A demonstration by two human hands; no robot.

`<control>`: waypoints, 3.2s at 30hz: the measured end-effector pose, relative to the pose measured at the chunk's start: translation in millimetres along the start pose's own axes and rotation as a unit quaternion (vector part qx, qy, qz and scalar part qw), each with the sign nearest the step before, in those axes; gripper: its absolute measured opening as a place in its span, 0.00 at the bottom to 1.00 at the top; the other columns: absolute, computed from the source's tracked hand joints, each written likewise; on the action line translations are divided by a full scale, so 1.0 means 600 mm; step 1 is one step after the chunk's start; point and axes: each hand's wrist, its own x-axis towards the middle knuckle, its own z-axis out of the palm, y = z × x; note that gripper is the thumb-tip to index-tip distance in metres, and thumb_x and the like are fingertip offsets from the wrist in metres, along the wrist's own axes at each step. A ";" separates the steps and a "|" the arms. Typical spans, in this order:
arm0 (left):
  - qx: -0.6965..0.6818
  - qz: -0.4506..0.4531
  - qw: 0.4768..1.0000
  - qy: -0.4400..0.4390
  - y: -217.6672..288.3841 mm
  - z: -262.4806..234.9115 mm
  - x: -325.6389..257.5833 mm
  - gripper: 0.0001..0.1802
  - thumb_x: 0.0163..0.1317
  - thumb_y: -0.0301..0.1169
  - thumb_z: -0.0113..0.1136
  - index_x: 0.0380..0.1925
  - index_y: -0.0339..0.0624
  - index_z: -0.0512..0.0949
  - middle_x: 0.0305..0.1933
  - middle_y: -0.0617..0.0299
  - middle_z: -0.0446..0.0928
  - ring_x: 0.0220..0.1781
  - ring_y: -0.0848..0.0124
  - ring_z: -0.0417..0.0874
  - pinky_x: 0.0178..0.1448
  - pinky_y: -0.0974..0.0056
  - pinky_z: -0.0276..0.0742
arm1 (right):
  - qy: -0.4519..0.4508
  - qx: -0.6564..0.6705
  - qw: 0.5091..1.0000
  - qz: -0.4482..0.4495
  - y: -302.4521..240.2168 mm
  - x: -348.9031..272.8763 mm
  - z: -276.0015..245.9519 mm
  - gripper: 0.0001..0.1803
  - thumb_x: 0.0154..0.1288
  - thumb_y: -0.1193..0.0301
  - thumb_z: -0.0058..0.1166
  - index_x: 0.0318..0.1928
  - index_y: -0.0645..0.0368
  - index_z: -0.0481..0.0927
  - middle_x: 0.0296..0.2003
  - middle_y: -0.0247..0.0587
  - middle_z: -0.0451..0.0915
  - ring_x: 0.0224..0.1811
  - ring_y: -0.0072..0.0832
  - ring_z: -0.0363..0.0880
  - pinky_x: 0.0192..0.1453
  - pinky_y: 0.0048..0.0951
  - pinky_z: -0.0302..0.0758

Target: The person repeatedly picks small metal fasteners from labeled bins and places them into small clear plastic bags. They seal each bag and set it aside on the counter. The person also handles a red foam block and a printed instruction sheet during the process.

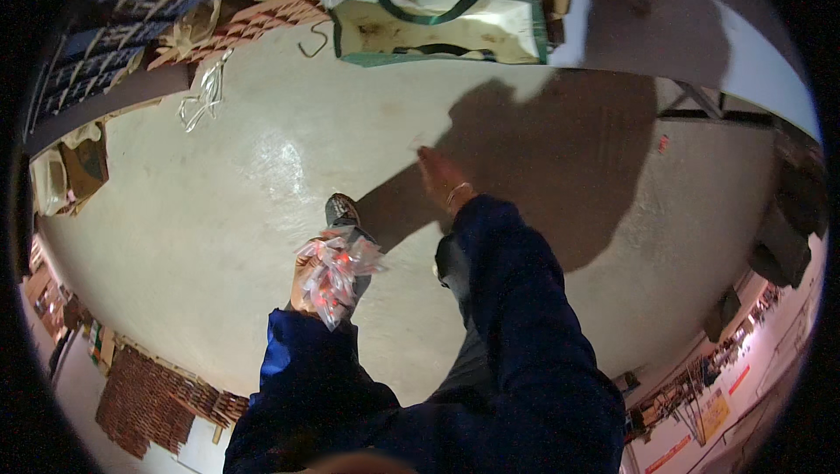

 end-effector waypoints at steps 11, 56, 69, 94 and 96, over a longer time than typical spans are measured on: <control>-0.063 -0.086 0.993 -0.041 0.173 0.246 -0.255 0.15 0.66 0.30 0.59 0.49 0.35 0.74 0.45 0.49 0.81 0.44 0.54 0.86 0.50 0.50 0.85 | -0.007 0.589 0.807 0.048 -0.724 -0.248 -0.431 0.26 0.63 0.72 0.61 0.61 0.61 0.73 0.55 0.42 0.78 0.59 0.31 0.76 0.61 0.33 0.74; 0.277 0.449 0.837 0.149 0.780 0.561 -0.142 0.49 0.49 0.21 0.68 0.71 0.39 0.53 0.72 0.43 0.56 0.74 0.53 0.59 0.74 0.53 0.58 | 0.233 0.399 0.887 0.005 -1.106 0.255 -0.668 0.38 0.62 0.66 0.61 0.68 0.68 0.61 0.65 0.60 0.66 0.67 0.46 0.65 0.70 0.41 0.64; 0.448 0.474 0.747 0.124 0.769 0.510 -0.161 0.44 0.43 0.24 0.72 0.65 0.39 0.65 0.67 0.42 0.60 0.68 0.48 0.65 0.69 0.55 0.66 | 0.227 0.016 0.968 -0.110 -1.079 0.266 -0.665 0.23 0.57 0.63 0.63 0.53 0.55 0.78 0.52 0.56 0.72 0.51 0.53 0.75 0.52 0.48 0.74; 0.650 0.564 0.493 0.128 0.789 0.489 -0.161 0.55 0.41 0.45 0.80 0.68 0.38 0.62 0.68 0.35 0.58 0.68 0.40 0.62 0.72 0.45 0.59 | 0.338 0.269 0.901 0.041 -1.053 0.245 -0.730 0.23 0.59 0.75 0.63 0.55 0.64 0.73 0.42 0.45 0.80 0.35 0.30 0.85 0.36 0.28 0.82; 0.633 0.578 0.492 0.149 0.793 0.490 -0.178 0.50 0.45 0.43 0.77 0.67 0.37 0.63 0.69 0.34 0.56 0.70 0.39 0.59 0.72 0.44 0.57 | 0.335 0.367 0.866 0.061 -1.028 0.196 -0.759 0.17 0.60 0.73 0.62 0.50 0.61 0.78 0.43 0.45 0.81 0.33 0.30 0.84 0.40 0.32 0.82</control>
